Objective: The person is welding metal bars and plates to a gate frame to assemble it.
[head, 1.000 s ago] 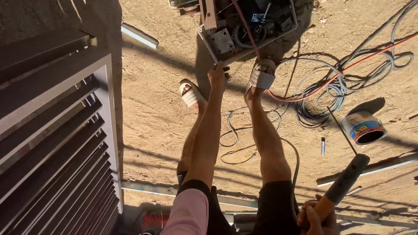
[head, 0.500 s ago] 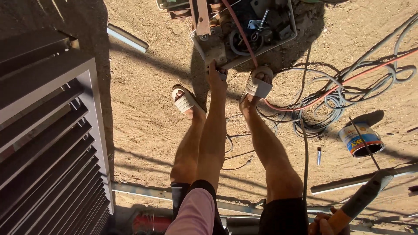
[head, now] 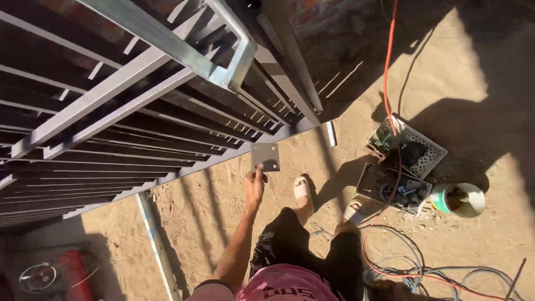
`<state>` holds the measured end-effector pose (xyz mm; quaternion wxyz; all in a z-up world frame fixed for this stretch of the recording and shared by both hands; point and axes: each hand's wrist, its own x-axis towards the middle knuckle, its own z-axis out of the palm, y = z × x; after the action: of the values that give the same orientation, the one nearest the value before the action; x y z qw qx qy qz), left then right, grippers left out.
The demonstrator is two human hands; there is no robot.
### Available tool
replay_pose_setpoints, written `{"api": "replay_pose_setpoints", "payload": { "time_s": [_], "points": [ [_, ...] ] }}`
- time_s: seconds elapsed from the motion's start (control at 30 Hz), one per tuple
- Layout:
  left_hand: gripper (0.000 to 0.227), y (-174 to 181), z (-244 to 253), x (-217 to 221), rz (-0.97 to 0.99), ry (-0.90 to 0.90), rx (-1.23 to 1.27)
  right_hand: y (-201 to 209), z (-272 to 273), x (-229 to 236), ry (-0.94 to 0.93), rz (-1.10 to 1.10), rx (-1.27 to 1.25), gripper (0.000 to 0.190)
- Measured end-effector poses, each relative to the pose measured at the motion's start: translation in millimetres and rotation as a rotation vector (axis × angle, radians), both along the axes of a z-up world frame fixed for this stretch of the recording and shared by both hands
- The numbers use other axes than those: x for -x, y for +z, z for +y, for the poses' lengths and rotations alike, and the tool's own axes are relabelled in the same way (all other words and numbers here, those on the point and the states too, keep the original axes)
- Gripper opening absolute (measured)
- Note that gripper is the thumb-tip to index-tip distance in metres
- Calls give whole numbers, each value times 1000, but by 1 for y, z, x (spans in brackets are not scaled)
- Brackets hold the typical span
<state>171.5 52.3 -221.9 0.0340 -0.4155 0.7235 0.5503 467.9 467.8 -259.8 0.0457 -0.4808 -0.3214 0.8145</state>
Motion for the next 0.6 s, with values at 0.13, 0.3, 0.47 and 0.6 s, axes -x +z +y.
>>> {"api": "replay_pose_setpoints", "payload": {
  "time_s": [0.13, 0.3, 0.47, 0.6],
  "points": [
    [38, 83, -60, 93, 293, 201, -26, 115, -63, 163, 20, 189, -36, 23],
    [35, 129, -72, 157, 462, 267, -83, 175, -105, 272, 123, 422, -13, 11],
    [27, 144, -38, 182, 679, 311, -592, 130, -106, 341, 362, 687, 116, 8],
    [36, 140, -32, 169, 632, 132, -411, 224, -160, 385, 385, 665, 16, 8]
  ]
}}
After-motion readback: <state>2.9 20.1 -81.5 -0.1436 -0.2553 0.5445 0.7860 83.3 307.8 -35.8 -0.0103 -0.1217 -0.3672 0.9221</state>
